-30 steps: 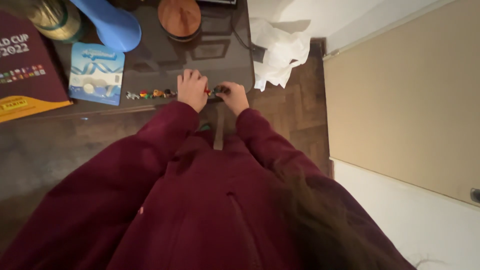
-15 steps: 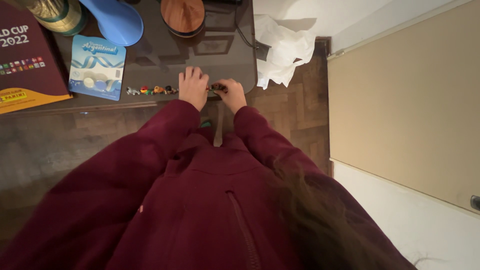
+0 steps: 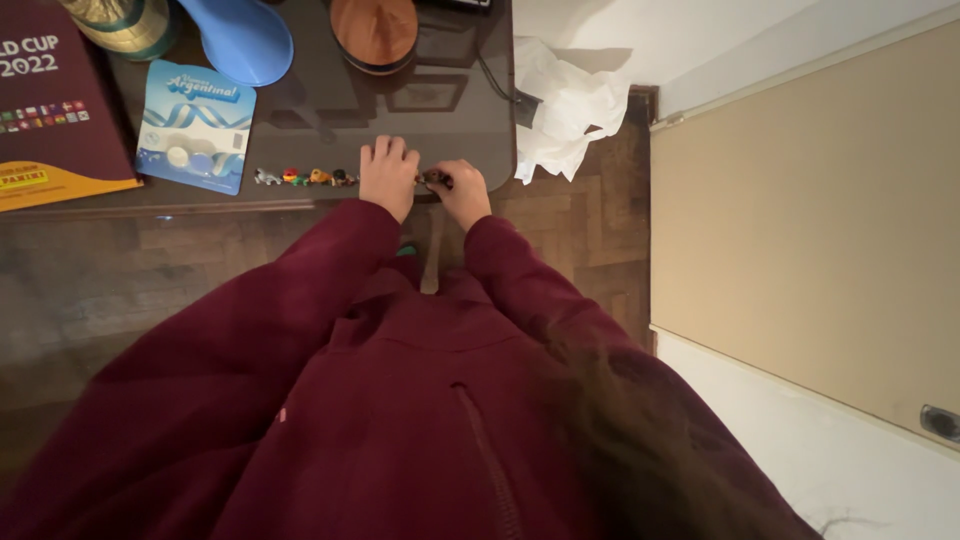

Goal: Picking up small toy figures from a dining table and placing them onto a shelf for display.

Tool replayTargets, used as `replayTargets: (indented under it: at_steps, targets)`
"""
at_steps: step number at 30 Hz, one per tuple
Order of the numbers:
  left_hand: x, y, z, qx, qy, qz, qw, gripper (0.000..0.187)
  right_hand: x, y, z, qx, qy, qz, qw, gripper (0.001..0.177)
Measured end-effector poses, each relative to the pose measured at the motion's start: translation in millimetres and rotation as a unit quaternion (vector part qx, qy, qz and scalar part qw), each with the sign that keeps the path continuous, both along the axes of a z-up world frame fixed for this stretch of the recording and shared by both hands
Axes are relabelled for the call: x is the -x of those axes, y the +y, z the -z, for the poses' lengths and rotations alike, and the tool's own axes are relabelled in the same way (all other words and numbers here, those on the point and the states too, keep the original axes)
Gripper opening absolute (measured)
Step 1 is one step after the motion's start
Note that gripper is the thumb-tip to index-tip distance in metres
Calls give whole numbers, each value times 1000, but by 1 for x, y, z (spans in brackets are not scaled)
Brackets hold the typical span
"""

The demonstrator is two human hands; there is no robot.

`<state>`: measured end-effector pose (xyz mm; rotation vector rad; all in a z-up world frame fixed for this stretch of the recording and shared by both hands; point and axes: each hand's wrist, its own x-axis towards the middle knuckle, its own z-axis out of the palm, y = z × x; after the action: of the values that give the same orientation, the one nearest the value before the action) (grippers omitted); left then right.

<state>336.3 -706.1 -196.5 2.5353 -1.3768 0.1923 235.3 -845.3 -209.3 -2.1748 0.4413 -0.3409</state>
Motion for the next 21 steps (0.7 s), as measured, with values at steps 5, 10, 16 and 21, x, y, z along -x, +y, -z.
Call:
replayTargets:
  at_steps: [5,10,16,21]
  targets:
    - [1,0,-6,9,16,4,1000,25,0,-1,16,10,-6,9,1000,30]
    - [1,3,-3,6,15,7,1000,29,0,2,8,24,-12,15,1000,31]
    - [2,4,-11,-32,47,6,998,42,1,3,1,27,-18,3,999,34]
    - [1,13,-58,-17,118,4,993,84,3,4,-13,-8,-14,-8,1000,43]
